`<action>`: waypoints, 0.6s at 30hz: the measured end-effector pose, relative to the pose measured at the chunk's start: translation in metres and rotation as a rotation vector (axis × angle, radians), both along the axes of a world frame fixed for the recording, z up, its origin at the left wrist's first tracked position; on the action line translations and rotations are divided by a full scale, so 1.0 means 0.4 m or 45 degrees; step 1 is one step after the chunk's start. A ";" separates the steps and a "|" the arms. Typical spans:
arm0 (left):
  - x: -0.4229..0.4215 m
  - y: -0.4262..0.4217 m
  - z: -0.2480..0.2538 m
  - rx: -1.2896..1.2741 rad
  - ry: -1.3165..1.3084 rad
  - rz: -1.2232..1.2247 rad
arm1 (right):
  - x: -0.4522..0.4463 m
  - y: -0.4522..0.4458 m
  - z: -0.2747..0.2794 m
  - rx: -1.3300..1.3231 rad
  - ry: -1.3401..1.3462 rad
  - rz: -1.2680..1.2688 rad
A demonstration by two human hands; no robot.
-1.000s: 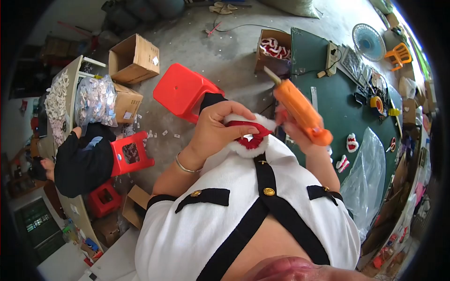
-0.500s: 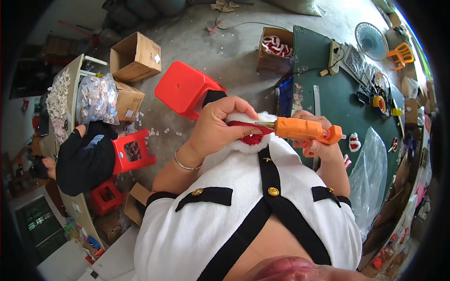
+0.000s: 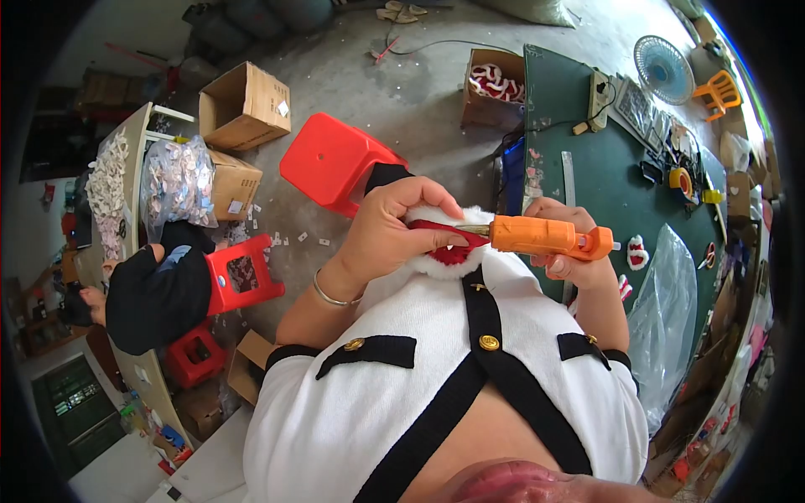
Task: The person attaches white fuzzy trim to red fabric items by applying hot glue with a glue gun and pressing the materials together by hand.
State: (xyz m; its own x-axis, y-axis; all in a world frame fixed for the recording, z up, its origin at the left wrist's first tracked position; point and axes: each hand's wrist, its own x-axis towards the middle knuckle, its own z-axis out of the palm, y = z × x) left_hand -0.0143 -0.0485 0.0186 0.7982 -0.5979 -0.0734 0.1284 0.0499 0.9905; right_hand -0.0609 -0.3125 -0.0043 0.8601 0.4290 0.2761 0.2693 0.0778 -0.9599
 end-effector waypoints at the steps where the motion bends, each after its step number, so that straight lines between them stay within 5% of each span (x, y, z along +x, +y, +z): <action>1: -0.001 0.000 0.000 -0.006 0.010 -0.003 | -0.001 -0.001 0.001 0.001 0.000 -0.001; 18: -0.009 0.004 -0.006 -0.028 0.020 -0.019 | -0.005 -0.003 -0.001 0.011 -0.064 0.024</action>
State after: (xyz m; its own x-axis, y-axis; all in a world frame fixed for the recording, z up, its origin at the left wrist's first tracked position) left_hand -0.0178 -0.0468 0.0162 0.7879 -0.6115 -0.0727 0.1448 0.0693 0.9870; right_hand -0.0627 -0.3138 -0.0047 0.8370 0.4422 0.3225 0.3154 0.0919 -0.9445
